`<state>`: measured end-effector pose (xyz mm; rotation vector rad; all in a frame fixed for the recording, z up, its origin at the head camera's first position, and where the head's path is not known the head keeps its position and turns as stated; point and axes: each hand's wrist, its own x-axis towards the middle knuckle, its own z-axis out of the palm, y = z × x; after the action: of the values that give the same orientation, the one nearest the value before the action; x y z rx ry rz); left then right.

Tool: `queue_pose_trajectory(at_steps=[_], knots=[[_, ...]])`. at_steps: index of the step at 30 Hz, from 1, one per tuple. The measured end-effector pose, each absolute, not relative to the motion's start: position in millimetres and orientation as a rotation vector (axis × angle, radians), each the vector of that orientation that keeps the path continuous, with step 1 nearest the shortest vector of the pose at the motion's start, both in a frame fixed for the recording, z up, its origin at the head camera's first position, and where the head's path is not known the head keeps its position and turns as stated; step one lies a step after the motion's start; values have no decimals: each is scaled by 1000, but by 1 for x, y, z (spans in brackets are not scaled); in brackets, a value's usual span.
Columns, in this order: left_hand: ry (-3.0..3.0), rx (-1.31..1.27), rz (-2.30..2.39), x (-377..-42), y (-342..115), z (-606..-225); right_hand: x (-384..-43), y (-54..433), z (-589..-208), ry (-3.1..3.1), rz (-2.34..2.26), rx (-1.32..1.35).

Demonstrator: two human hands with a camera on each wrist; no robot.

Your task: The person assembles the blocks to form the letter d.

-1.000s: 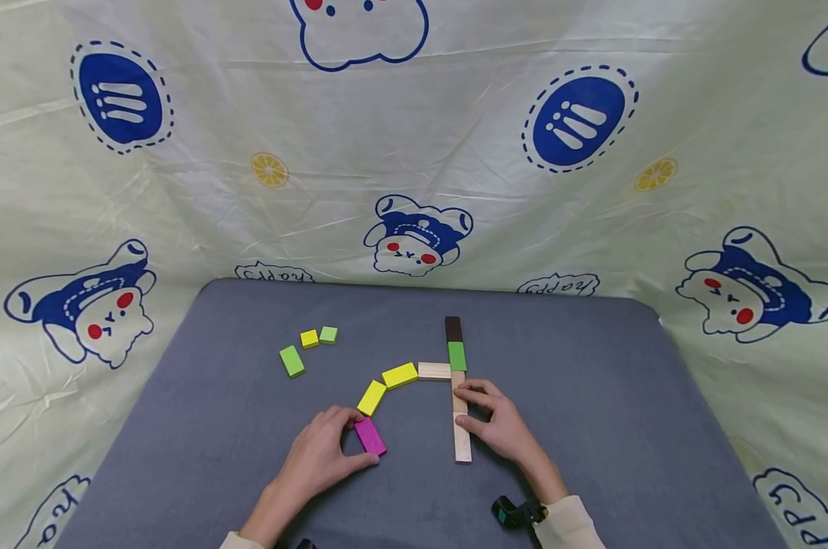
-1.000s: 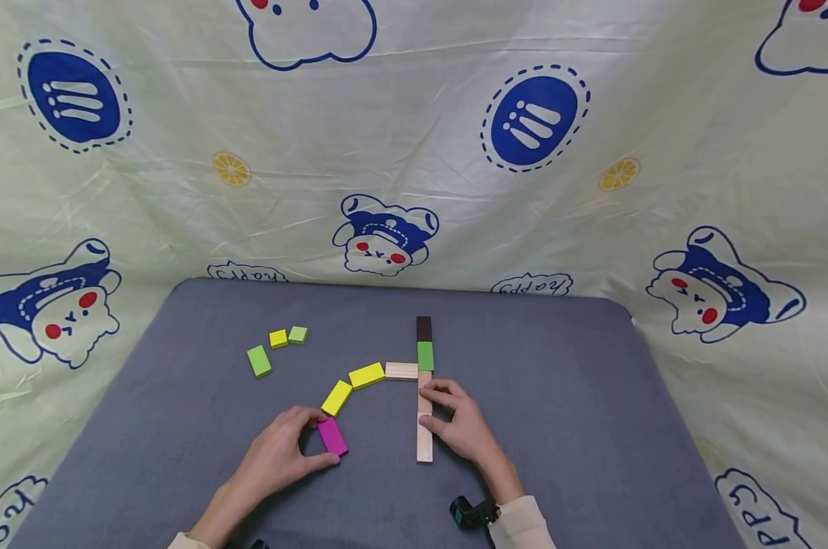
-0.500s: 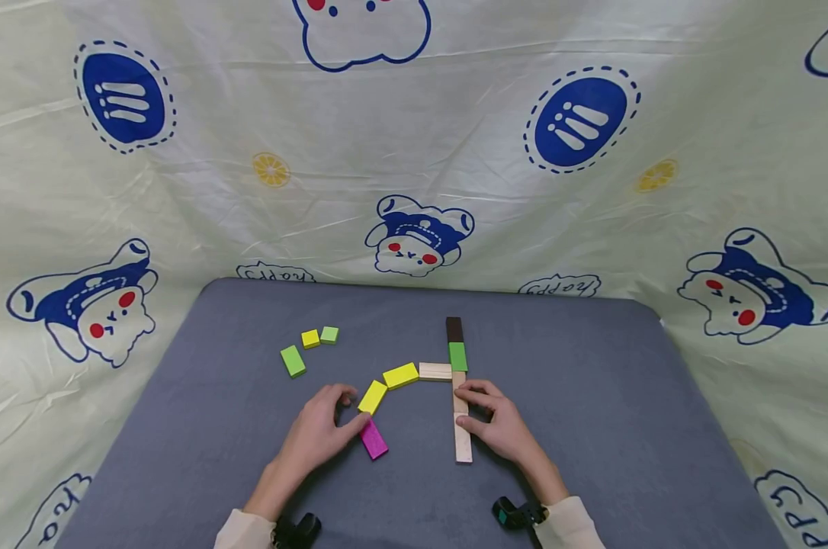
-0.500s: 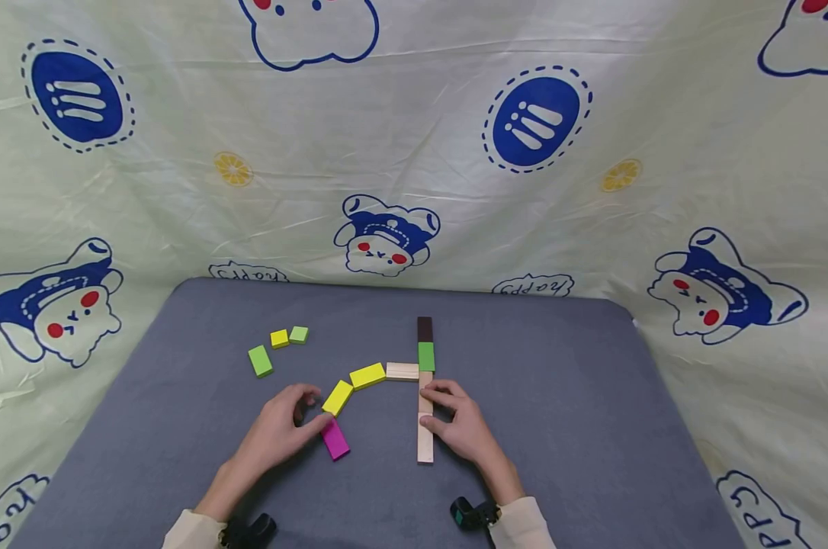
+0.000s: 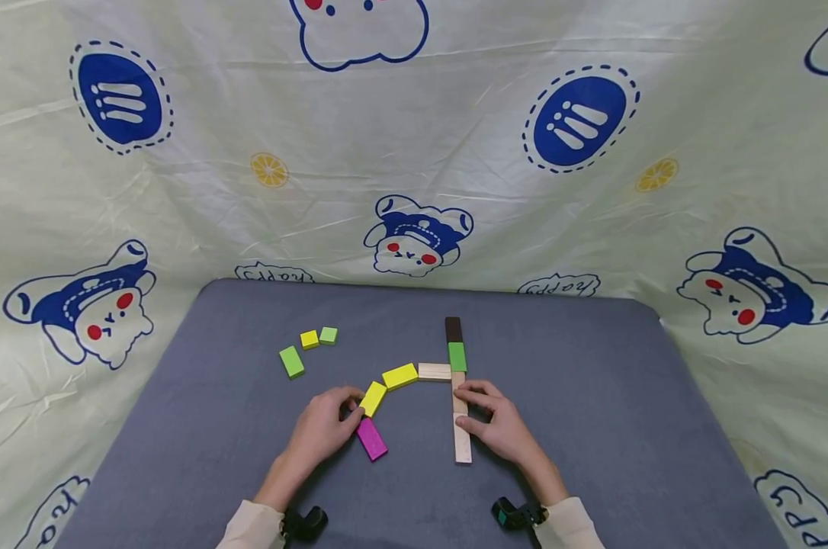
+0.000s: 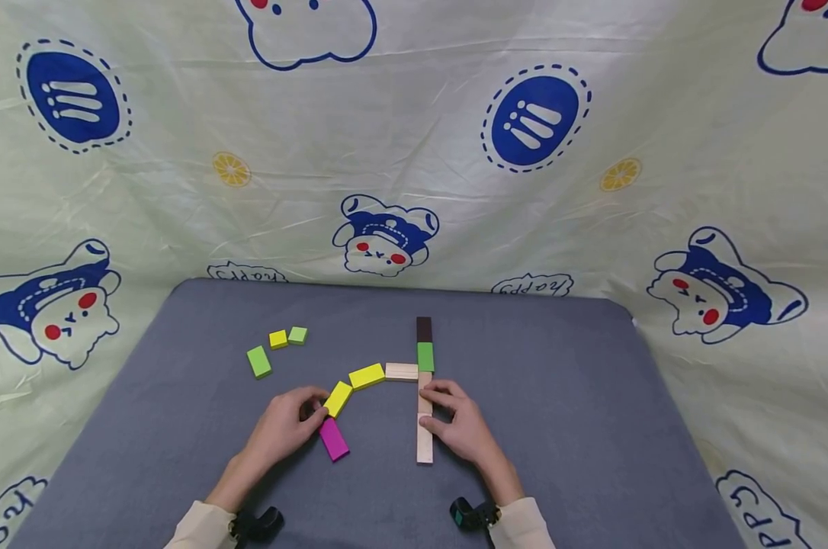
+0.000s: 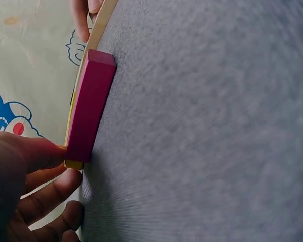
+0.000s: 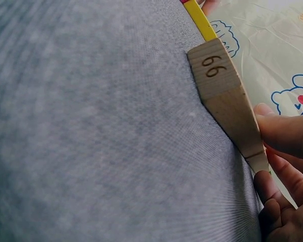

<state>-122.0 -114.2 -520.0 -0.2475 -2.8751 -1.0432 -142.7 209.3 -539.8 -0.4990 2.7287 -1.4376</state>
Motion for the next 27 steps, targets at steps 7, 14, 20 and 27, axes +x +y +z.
queue_pose_trajectory(at_steps=[7,14,20,27], knots=[[-2870,-243,-1069,-118,-111,-520,-142,209,-541,2738,-1455,-553],[-2894,-218,-1067,-115,-106,-519,-143,209,-540,2747,-1447,-542],[-2891,-188,-1104,-113,-107,-518,-143,208,-540,2762,-1438,-549],[-2980,-143,-1166,-104,-116,-511,-143,209,-539,2745,-1425,-507]])
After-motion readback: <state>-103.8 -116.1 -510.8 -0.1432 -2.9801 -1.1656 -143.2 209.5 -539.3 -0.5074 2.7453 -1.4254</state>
